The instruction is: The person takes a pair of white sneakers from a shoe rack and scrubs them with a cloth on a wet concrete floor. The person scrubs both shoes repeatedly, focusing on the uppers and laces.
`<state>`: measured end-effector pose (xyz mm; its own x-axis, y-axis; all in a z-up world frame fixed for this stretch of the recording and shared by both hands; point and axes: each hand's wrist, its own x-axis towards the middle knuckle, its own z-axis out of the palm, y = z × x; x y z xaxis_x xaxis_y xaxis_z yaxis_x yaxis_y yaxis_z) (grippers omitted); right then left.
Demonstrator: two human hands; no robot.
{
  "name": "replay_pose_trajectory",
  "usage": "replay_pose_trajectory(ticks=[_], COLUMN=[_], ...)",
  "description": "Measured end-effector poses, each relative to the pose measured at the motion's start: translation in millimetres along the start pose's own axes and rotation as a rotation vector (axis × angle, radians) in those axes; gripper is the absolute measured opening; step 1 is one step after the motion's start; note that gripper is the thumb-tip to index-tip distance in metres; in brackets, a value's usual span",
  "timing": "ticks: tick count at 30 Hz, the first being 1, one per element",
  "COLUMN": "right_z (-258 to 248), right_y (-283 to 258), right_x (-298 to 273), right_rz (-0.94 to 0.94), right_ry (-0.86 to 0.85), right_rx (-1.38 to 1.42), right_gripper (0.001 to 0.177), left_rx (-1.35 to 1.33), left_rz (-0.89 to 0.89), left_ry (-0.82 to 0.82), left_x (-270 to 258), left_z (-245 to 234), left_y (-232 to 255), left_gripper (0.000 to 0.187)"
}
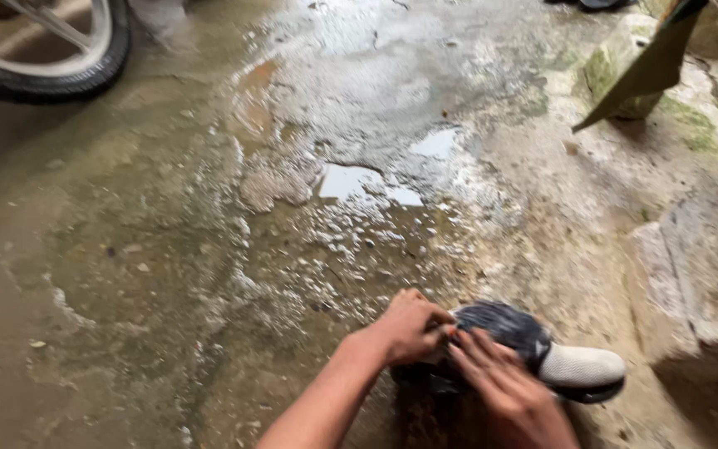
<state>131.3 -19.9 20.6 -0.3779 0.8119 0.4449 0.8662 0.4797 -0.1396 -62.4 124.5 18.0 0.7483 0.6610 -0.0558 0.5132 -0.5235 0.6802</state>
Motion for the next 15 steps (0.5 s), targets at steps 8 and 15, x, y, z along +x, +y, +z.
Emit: replay_pose_trajectory(ticks=[8, 15], right_z=[-15.3, 13.2], right_y=[18.9, -6.6], right_x=[-27.4, -33.7], right_rz=[0.524, 0.430], right_ry=[-0.253, -0.047], right_rx=[-0.409, -0.352], right_gripper=[0.066, 0.063], left_rx=[-0.011, 0.032], left_rz=[-0.057, -0.049], left_ry=[0.049, 0.043], left_x=[-3.8, -11.8], left_z=[4.5, 20.3], left_y=[4.8, 16.2], left_gripper=[0.028, 0.023])
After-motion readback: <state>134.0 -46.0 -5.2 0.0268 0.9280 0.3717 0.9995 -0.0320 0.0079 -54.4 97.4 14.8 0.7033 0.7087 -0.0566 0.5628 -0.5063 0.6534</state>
